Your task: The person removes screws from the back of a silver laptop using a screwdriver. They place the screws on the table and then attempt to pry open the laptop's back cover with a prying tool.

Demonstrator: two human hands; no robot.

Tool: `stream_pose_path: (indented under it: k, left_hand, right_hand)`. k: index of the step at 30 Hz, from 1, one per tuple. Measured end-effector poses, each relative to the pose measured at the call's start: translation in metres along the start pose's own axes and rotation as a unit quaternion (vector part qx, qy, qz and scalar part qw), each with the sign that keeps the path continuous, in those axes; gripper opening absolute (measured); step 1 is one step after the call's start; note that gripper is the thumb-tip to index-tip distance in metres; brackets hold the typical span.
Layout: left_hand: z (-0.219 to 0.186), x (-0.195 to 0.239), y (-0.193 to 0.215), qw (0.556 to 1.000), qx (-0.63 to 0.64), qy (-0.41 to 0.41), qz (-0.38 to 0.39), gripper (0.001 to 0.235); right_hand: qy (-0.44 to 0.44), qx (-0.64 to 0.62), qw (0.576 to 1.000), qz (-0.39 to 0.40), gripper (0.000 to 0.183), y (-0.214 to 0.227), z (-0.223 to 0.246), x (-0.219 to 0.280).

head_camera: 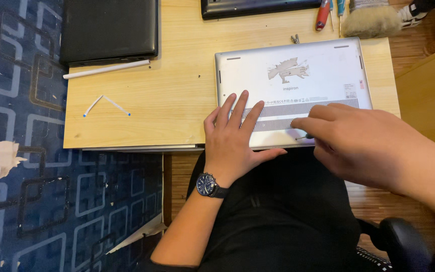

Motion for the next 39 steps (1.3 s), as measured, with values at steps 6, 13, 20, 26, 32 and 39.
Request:
stream_pose_path:
  k: [6,13,20,26,32,39]
  left_hand:
    - [0.0,0.001,-0.002,1.0,-0.002,-0.001,-0.008,0.097]
    - [-0.002,-0.001,0.003,1.0,-0.007,-0.012,-0.007,0.095]
    - [-0.002,0.0,-0.007,0.999,0.034,-0.003,-0.002,0.103]
    - [0.002,0.002,-0.004,1.0,-0.001,-0.001,0.0,0.099]
    - [0.003,0.005,-0.001,1.0,-0.028,-0.013,-0.005,0.098]
    - [0.004,0.002,-0.007,0.999,-0.029,-0.015,-0.012,0.099]
  right_hand:
    - [-0.11,0.074,0.991,0.023,0.034,0.0,-0.003,-0.004]
    - [-0.039,-0.023,0.998,-0.044,0.058,0.01,0.008,-0.003]
    - [-0.011,-0.036,0.999,-0.027,0.038,0.029,0.017,0.002]
    - [0.027,-0.061,0.997,-0.048,0.052,0.028,0.025,0.0]
    - [-0.015,0.025,0.992,-0.123,0.027,-0.005,0.009,-0.013]
    - [0.037,-0.064,0.989,-0.125,0.047,0.01,0.016,-0.002]
Point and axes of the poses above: each hand's wrist, its own x-axis away from the middle knuckle, its own y-axis out of the back of the hand, z = x × y, the point moved 3 cm from there along -x, towards the middle knuckle, and after that the axes turned 5 degrees about y, right-handed, at the moved point
